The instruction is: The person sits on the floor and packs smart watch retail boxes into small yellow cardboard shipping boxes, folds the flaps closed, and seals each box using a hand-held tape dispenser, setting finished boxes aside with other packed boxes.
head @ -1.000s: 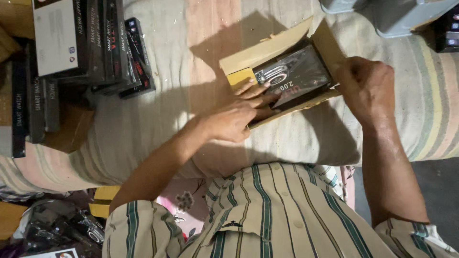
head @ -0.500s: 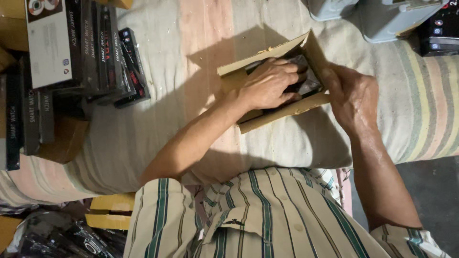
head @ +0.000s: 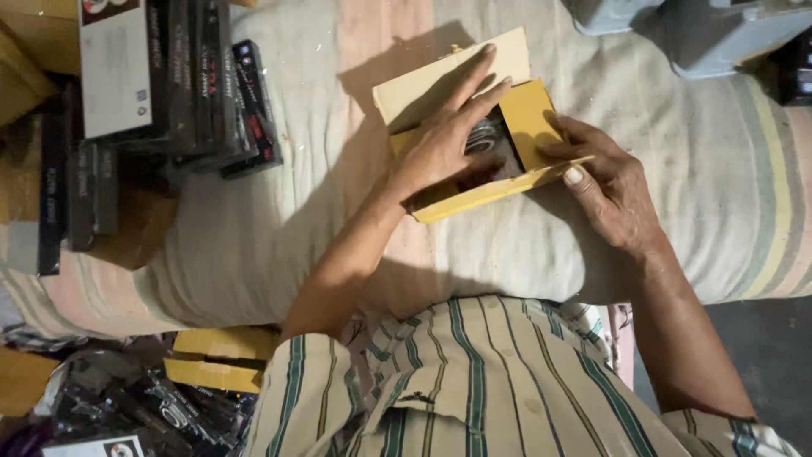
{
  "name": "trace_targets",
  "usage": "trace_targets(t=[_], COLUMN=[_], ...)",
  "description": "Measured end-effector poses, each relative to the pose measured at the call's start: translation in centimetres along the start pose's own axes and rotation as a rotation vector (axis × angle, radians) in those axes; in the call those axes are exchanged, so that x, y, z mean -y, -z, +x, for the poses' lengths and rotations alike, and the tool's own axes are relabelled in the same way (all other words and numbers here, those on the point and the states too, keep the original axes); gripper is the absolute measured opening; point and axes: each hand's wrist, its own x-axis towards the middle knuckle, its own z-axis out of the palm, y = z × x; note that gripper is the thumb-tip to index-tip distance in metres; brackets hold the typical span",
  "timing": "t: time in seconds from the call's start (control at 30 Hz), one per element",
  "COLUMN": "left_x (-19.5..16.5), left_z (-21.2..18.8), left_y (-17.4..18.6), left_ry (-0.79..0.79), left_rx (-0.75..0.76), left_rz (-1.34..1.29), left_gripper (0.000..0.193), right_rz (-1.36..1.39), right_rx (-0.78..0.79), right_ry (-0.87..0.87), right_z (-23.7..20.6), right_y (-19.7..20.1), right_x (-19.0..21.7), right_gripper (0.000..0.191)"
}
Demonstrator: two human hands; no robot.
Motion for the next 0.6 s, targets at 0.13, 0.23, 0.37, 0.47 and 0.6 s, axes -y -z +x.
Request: trace_targets(t=[0.13,0.23,0.37,0.47,0.6], left_x=[1.2,-1.1,-7.6,-9.3,-7.0], left_z=[-2.2,-5.7,-10.6,-10.6,-9.0], left_y=[0.9,1.5,0.2,-1.3,-1.0], left_ry=[0.154,0.183,0.318,0.401,0.423], left_rx=[-0.317,-0.772,-0.772,-0.652,-0.674], left_rz=[-0.173,-0.026,-0.214,-0.124,-0.261], left_gripper=[0.046,0.032,0.040,0.067,0.095], right_rz=[0.002,0.034,0.274,0.104,-0.025], right_rx=[-0.004,-0.064,-0.198,-0.269,-0.286], right_ry=[0.003,-0.092,-0.286,-0.194,-0.148], right_z=[-0.1,0.0,0.5,0.6,0.3], right_y=[-0.5,-0.9,-2.6,-3.8,-4.7], right_x=[-0.9,-1.2,-1.4,-1.7,-2.4], right_gripper=[0.038,0.027,0.019,0.033,0.066])
